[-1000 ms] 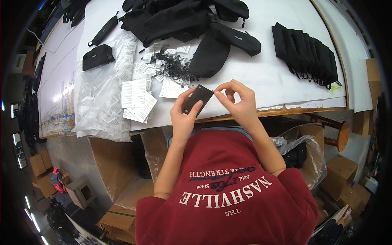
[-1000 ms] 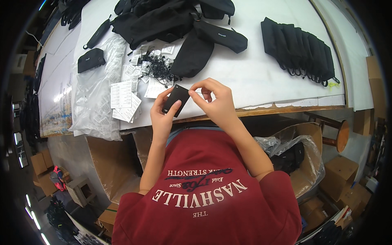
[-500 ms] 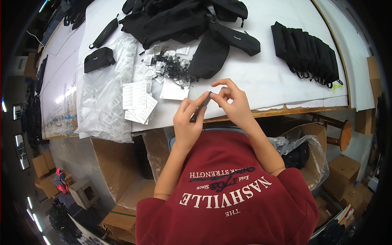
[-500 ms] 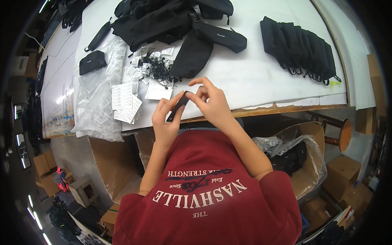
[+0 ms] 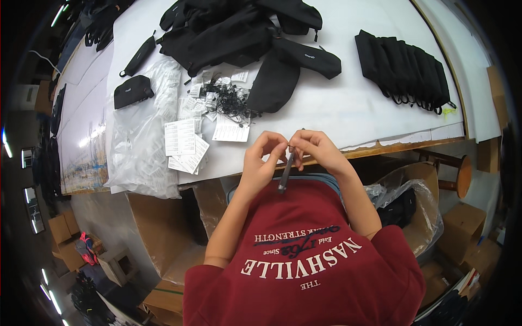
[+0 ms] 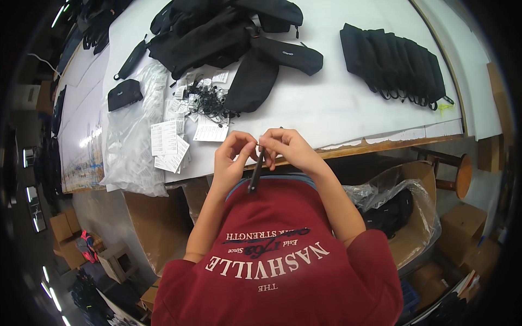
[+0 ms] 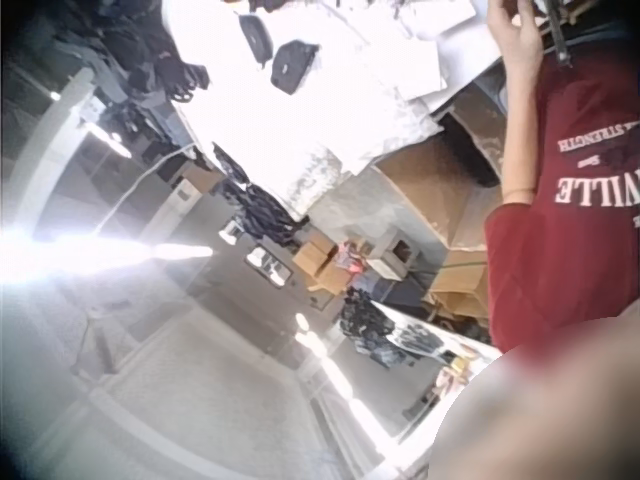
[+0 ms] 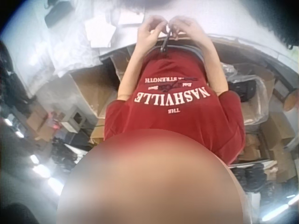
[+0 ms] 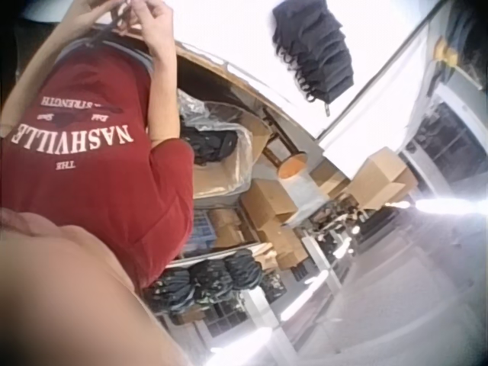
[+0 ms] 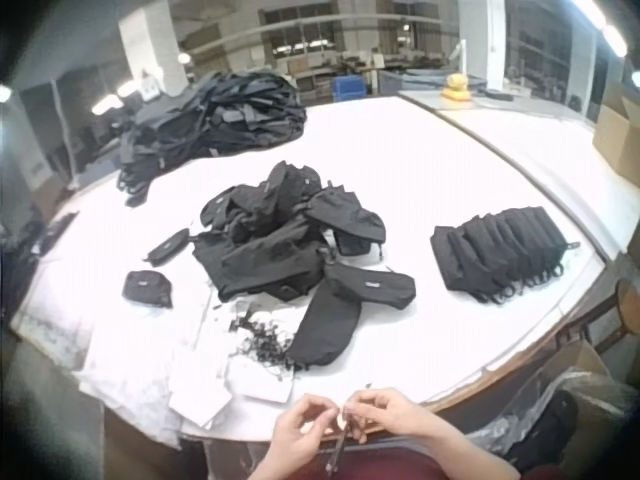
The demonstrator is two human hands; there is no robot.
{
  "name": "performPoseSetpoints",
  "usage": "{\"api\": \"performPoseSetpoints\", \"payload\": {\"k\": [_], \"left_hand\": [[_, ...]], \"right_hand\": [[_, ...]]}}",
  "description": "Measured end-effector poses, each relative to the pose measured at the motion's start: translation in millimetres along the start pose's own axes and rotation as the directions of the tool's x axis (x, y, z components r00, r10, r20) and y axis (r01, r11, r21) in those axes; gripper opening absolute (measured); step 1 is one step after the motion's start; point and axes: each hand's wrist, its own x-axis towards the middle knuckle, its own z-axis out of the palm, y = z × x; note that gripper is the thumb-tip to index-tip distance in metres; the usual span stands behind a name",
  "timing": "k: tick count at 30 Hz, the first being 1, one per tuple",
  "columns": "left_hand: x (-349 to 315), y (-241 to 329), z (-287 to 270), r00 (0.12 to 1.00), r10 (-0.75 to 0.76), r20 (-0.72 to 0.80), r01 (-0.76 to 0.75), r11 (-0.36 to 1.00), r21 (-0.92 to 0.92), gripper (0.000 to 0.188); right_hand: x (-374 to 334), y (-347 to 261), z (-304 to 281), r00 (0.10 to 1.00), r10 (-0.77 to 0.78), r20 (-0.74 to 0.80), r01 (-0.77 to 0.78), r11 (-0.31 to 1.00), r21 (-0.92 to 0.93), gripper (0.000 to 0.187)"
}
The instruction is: The recorder is attaching black plastic security tags to fabric cases and organizing them into stacks.
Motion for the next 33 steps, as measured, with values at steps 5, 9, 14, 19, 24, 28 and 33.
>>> {"api": "performPoseSetpoints", "payload": {"k": [5, 9, 14, 19, 24, 28, 33], "left_hand": [[36, -11, 5, 0.976, 0.21, -0.063, -0.187, 0.946, 0.265, 0.004], [70, -22, -5, 0.853, 0.513, -0.093, -0.167, 0.438, 0.883, 0.034], [100, -14, -33, 0.847, 0.519, 0.114, -0.294, 0.279, 0.914, 0.034], [78, 62, -44, 0.916, 0.298, -0.268, -0.202, 0.92, 0.335, 0.028], [89, 35, -91, 0.951, 0.113, -0.287, -0.042, 0.97, 0.241, 0.044], [91, 6, -82, 0.812, 0.584, -0.02, -0.243, 0.368, 0.898, 0.039], [30, 17, -55, 0.984, 0.133, 0.116, -0.176, 0.715, 0.677, 0.027]], "right_hand": [[-4, -2, -9, 0.989, -0.073, -0.128, 0.066, 0.996, -0.058, 0.018], [-14, -7, -18, 0.967, -0.092, -0.236, 0.087, 0.996, -0.033, 0.018], [-31, -12, -28, 0.946, -0.131, -0.295, 0.1, 0.988, -0.118, 0.014], [-42, -21, -31, 0.909, -0.208, -0.361, 0.145, 0.97, -0.193, 0.014], [-47, -31, -32, 0.884, -0.243, -0.4, 0.133, 0.95, -0.282, 0.014], [-46, -33, -32, 0.877, -0.254, -0.409, 0.122, 0.939, -0.32, 0.013], [-51, -30, -21, 0.883, -0.241, -0.403, 0.085, 0.926, -0.368, 0.012]]}}
